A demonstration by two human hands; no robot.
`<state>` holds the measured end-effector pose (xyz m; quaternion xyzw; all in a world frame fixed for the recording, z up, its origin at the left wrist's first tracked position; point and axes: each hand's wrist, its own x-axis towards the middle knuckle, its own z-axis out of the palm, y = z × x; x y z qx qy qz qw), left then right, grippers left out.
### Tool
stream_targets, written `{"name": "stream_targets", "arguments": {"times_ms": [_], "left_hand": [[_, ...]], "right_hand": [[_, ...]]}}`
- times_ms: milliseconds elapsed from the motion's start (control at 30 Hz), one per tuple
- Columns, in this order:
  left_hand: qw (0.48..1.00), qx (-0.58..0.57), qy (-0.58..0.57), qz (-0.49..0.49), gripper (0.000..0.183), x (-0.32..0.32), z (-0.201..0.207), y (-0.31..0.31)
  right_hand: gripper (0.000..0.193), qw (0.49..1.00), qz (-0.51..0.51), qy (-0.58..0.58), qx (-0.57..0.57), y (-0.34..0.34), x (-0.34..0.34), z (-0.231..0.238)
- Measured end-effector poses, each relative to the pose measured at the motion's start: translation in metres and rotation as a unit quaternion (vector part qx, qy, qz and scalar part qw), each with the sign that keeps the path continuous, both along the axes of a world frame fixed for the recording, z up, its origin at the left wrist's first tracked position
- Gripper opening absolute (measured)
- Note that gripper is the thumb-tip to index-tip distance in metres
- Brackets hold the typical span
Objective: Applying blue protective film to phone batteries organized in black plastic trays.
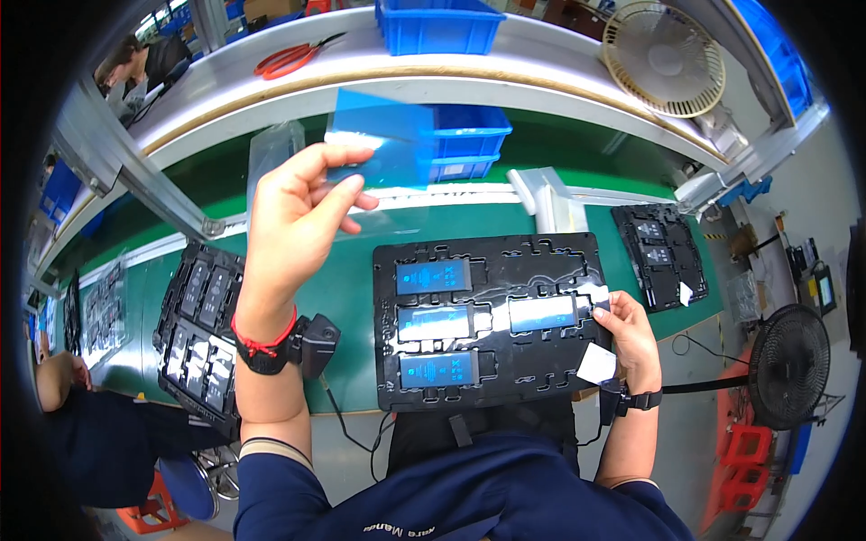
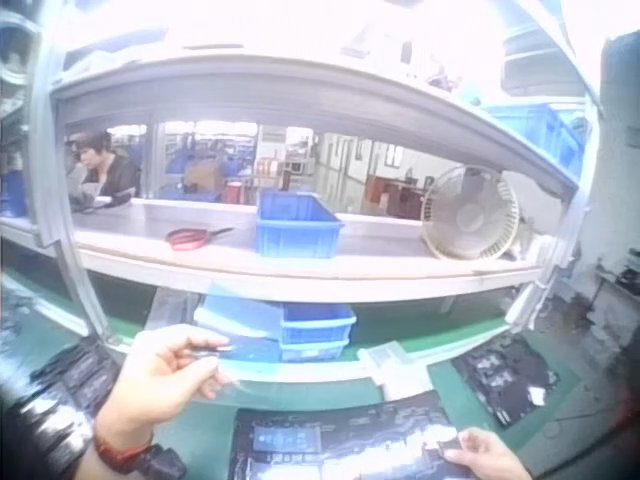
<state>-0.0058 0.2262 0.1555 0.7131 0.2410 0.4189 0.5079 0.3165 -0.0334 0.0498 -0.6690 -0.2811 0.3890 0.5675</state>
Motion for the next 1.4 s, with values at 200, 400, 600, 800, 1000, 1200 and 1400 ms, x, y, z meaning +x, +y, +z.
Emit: {"name": "stream_targets", "arguments": {"times_ms": [200, 400, 600, 800, 1000, 1200, 1400], "left_hand": [[1.000, 0.003, 0.001, 0.004, 0.025, 0.000, -0.002, 0.000], [1.000, 0.002, -0.005, 0.018, 0.031, -0.002, -0.004, 0.002], [0.999, -0.003, -0.036, 0.006, 0.046, 0.005, -0.001, -0.002], [0.999, -0.013, -0.040, -0.024, 0.053, 0.008, -0.005, -0.003], [0.998, -0.024, -0.036, -0.038, 0.057, 0.011, -0.001, -0.008], [0.996, -0.068, 0.004, -0.056, 0.046, 0.015, -0.009, -0.010], [0.991, -0.095, 0.011, -0.093, 0.022, 0.028, -0.023, -0.015]], "right_hand": [[0.036, 0.982, 0.042, 0.135, 0.127, -0.008, -0.018, 0.022], [0.038, 0.980, 0.000, 0.079, 0.185, -0.027, -0.001, 0.039], [0.034, 0.959, -0.179, 0.026, 0.217, -0.075, 0.049, 0.035], [0.026, 0.922, -0.269, 0.077, 0.268, -0.117, 0.145, -0.028], [0.026, 0.897, -0.332, 0.105, 0.273, -0.113, 0.168, -0.066], [0.039, 0.808, -0.540, -0.233, -0.017, -0.102, 0.160, -0.081], [0.023, 0.830, -0.363, -0.406, 0.115, -0.023, 0.055, 0.010]]}}
